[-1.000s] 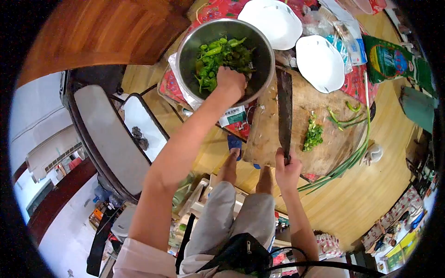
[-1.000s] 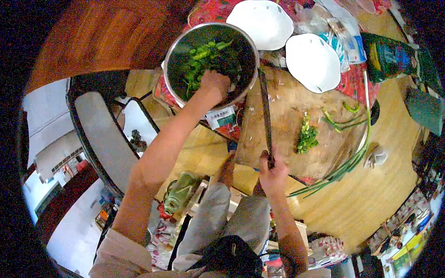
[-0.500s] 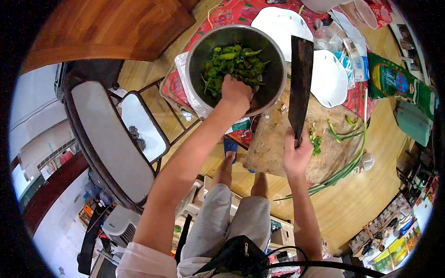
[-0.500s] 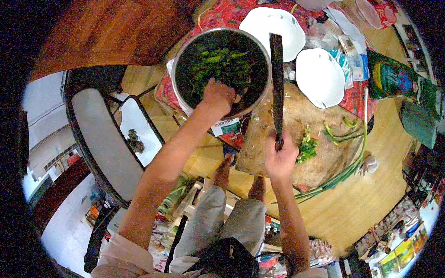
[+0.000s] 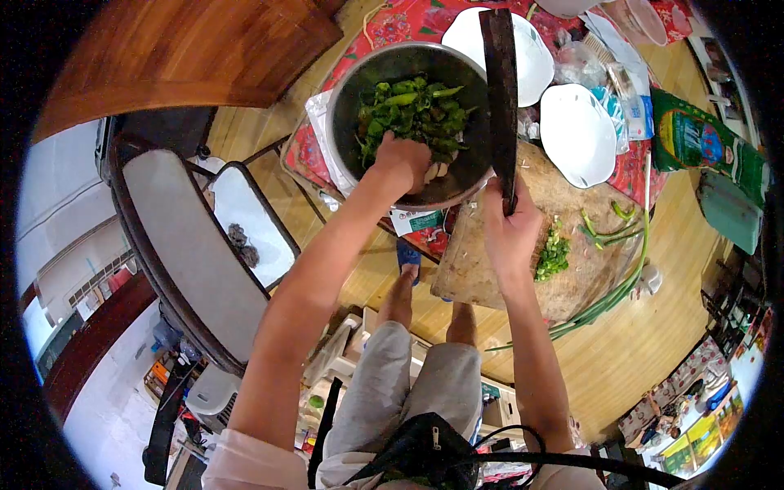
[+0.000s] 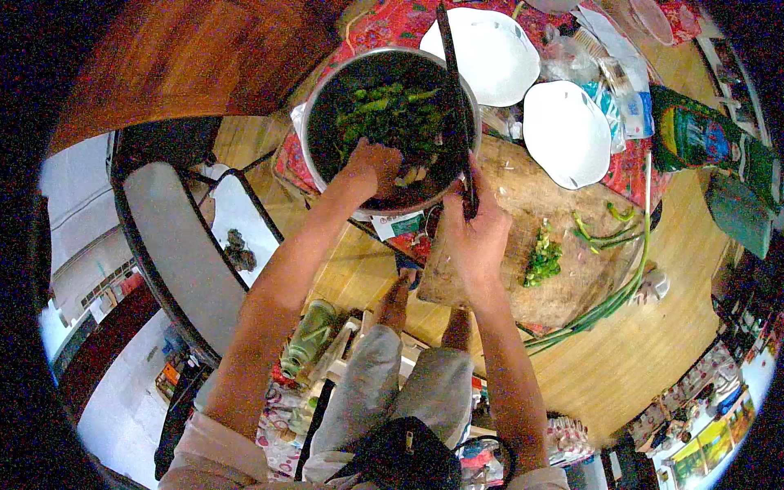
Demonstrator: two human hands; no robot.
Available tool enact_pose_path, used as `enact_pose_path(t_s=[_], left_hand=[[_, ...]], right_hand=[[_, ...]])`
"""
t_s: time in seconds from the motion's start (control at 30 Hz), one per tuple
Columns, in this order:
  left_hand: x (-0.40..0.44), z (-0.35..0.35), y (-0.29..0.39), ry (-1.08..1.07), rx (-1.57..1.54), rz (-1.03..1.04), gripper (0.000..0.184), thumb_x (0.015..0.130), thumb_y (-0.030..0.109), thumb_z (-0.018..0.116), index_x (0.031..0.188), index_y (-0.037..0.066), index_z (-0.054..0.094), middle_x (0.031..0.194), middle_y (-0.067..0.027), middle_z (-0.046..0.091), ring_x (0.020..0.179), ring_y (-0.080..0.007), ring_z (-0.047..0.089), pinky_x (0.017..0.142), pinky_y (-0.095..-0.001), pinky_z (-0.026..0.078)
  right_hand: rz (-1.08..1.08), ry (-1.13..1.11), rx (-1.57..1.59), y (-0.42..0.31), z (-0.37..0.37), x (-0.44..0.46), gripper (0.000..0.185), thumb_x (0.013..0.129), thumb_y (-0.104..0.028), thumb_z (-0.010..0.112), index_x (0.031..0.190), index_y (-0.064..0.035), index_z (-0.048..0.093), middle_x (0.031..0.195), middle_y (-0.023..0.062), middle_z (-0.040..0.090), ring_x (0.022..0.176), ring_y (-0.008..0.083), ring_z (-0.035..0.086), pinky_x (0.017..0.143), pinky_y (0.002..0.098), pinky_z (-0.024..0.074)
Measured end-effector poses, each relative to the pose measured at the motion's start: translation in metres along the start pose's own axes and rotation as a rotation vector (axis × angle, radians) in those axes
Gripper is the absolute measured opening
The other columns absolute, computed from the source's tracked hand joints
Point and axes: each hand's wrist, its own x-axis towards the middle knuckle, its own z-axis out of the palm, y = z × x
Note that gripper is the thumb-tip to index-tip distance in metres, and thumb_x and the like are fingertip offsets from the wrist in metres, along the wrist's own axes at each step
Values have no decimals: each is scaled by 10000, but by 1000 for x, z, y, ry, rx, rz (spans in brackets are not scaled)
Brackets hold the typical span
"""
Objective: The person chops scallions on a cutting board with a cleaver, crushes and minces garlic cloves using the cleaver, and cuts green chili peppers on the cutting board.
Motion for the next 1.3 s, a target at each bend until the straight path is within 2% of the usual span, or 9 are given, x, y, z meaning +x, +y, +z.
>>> enact_pose_path(t_s=[0.07, 0.13, 0.27, 0.33, 0.47, 0.53, 0.73, 1.13, 1.3], left_hand=[[-2, -4, 0, -21, -4, -6, 198, 722, 141, 662, 905, 95, 720, 907, -131, 711, 950, -283, 667, 978, -439, 360], [-7, -4, -1, 54, 27, 24, 163, 714, 121, 658, 864, 84, 710, 869, -131, 706, 914, -289, 672, 910, -428, 402], [-14, 6, -7, 336, -173, 109, 141, 681, 89, 654, 816, 73, 692, 815, -130, 689, 851, -307, 665, 829, -419, 431], [-15, 7, -7, 494, -192, 209, 95, 687, 65, 628, 769, 76, 675, 795, -127, 664, 864, -309, 642, 783, -409, 441], [-16, 6, -4, 400, 55, 246, 123, 727, 65, 607, 827, 85, 676, 814, -123, 655, 919, -299, 623, 793, -400, 442], [-16, 16, -5, 692, -29, 343, 162, 756, 64, 604, 901, 96, 670, 846, -123, 658, 978, -284, 607, 797, -392, 443], [-8, 10, 11, 321, 197, 266, 243, 771, 64, 615, 1008, 102, 651, 774, -92, 667, 849, -273, 656, 753, -372, 469], [-9, 9, 20, 478, -332, 81, 238, 771, 199, 678, 957, 63, 622, 759, -164, 657, 781, -365, 654, 687, -472, 522], [-3, 13, 43, 419, -170, -13, 137, 786, 164, 654, 871, 57, 652, 804, -165, 678, 800, -341, 670, 700, -453, 531]], right_hand=[[-14, 12, 15, 0, 1, 0, 458, 868, -149, 585, 1299, 1, 545, 689, 99, 601, 605, 83, 513, 576, 283, 481], [-67, 67, 81, 2, 3, -1, 228, 918, -144, 583, 1062, 29, 621, 637, -57, 465, 575, 17, 389, 481, 209, 316], [-65, 73, 56, 9, -2, -4, 214, 915, -133, 580, 1052, 27, 621, 637, -53, 472, 575, 16, 399, 477, 213, 323], [-41, 43, 21, 15, -5, -4, 443, 837, -132, 585, 1260, -1, 571, 774, 177, 665, 611, 147, 584, 607, 343, 516], [-27, 43, 57, 17, -6, -5, 424, 848, -139, 590, 1252, -12, 578, 743, 161, 649, 596, 136, 570, 582, 333, 505], [6, 26, 12, 15, -9, -6, 399, 870, -152, 592, 1245, -16, 582, 692, 128, 620, 574, 121, 542, 552, 317, 486], [-34, 53, 65, 14, -11, -10, 359, 896, -177, 597, 1214, -9, 596, 625, 87, 569, 553, 88, 493, 517, 290, 454], [48, 49, 115, 8, -25, -22, 319, 888, -166, 591, 1163, -7, 612, 645, 14, 557, 576, 62, 470, 517, 261, 440], [22, 107, 137, 20, -25, -26, 335, 861, -151, 599, 1158, 5, 610, 649, 31, 554, 583, 71, 487, 523, 274, 447]])
